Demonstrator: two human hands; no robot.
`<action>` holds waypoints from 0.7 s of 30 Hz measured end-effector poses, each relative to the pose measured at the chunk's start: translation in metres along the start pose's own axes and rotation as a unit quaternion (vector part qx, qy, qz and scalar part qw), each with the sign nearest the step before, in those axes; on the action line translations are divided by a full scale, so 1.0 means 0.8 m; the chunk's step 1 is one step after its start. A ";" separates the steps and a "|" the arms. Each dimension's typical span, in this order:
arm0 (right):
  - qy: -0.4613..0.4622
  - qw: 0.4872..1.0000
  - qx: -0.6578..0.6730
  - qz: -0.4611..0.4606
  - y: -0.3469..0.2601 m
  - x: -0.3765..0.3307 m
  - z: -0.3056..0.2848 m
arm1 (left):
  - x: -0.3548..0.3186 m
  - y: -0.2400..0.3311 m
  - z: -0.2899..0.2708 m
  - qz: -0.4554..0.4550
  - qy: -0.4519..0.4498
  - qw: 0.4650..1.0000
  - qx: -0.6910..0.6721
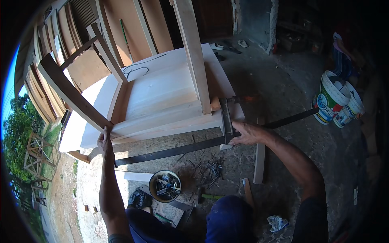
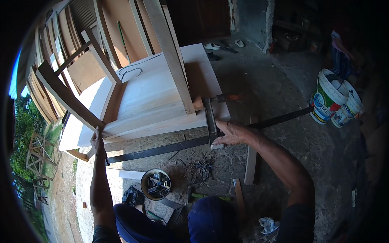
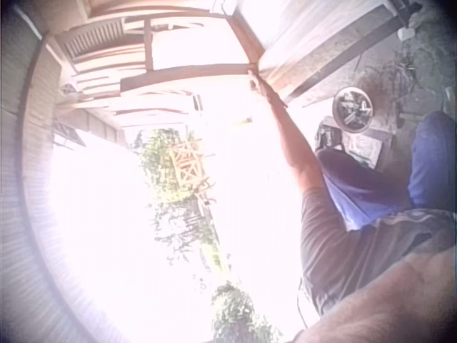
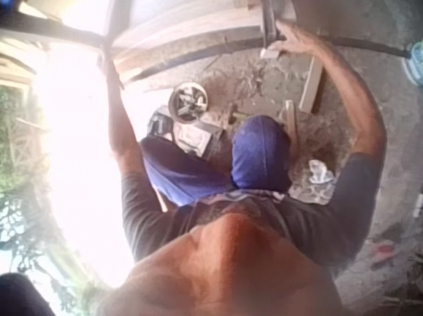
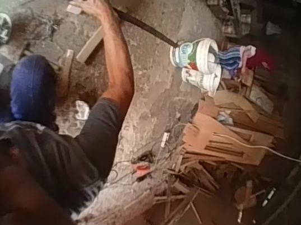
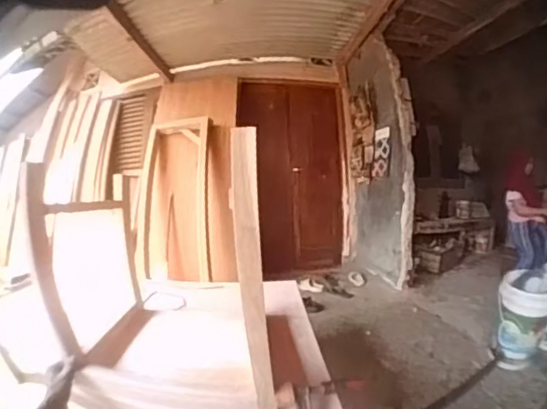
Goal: The person assembles a wooden chair frame by securing joints with nails. They use a hammer to drive nails into the frame and a metal bar clamp to hold pieces in place during assembly.
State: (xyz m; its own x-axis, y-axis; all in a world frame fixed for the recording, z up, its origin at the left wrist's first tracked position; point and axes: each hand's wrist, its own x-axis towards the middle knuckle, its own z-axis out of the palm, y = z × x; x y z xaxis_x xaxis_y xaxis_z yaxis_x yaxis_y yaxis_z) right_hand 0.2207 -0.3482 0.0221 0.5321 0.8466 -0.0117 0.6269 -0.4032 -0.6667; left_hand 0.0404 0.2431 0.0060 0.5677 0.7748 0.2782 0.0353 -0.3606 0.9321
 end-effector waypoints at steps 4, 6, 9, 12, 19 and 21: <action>0.007 0.999 -0.047 -0.009 -0.001 -0.006 -0.004 | -0.004 0.000 0.007 0.013 0.001 1.000 -0.012; 0.029 0.997 -0.063 -0.020 0.010 -0.005 0.004 | -0.003 0.001 0.010 0.010 -0.004 1.000 -0.023; 0.063 0.996 -0.056 -0.032 0.013 -0.002 0.011 | 0.002 -0.006 0.012 0.022 0.029 0.996 -0.081; 0.081 0.995 -0.016 -0.051 0.005 0.000 0.011 | 0.010 0.000 -0.008 -0.006 0.010 0.999 -0.040; 0.089 0.996 -0.014 -0.029 0.012 -0.019 0.009 | -0.208 0.086 0.136 0.093 0.159 0.970 -0.160; 0.090 0.995 -0.015 -0.028 0.012 -0.015 0.007 | -0.332 0.104 0.208 -0.019 -0.075 0.980 -0.182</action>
State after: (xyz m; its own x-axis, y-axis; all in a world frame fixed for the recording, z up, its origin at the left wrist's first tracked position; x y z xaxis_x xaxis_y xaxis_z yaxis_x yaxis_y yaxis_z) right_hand 0.2176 -0.3603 0.0119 0.5875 0.7930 0.1612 0.6740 -0.3693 -0.6398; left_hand 0.0295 -0.0795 -0.0293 0.6872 0.6888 0.2309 -0.2227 -0.1028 0.9695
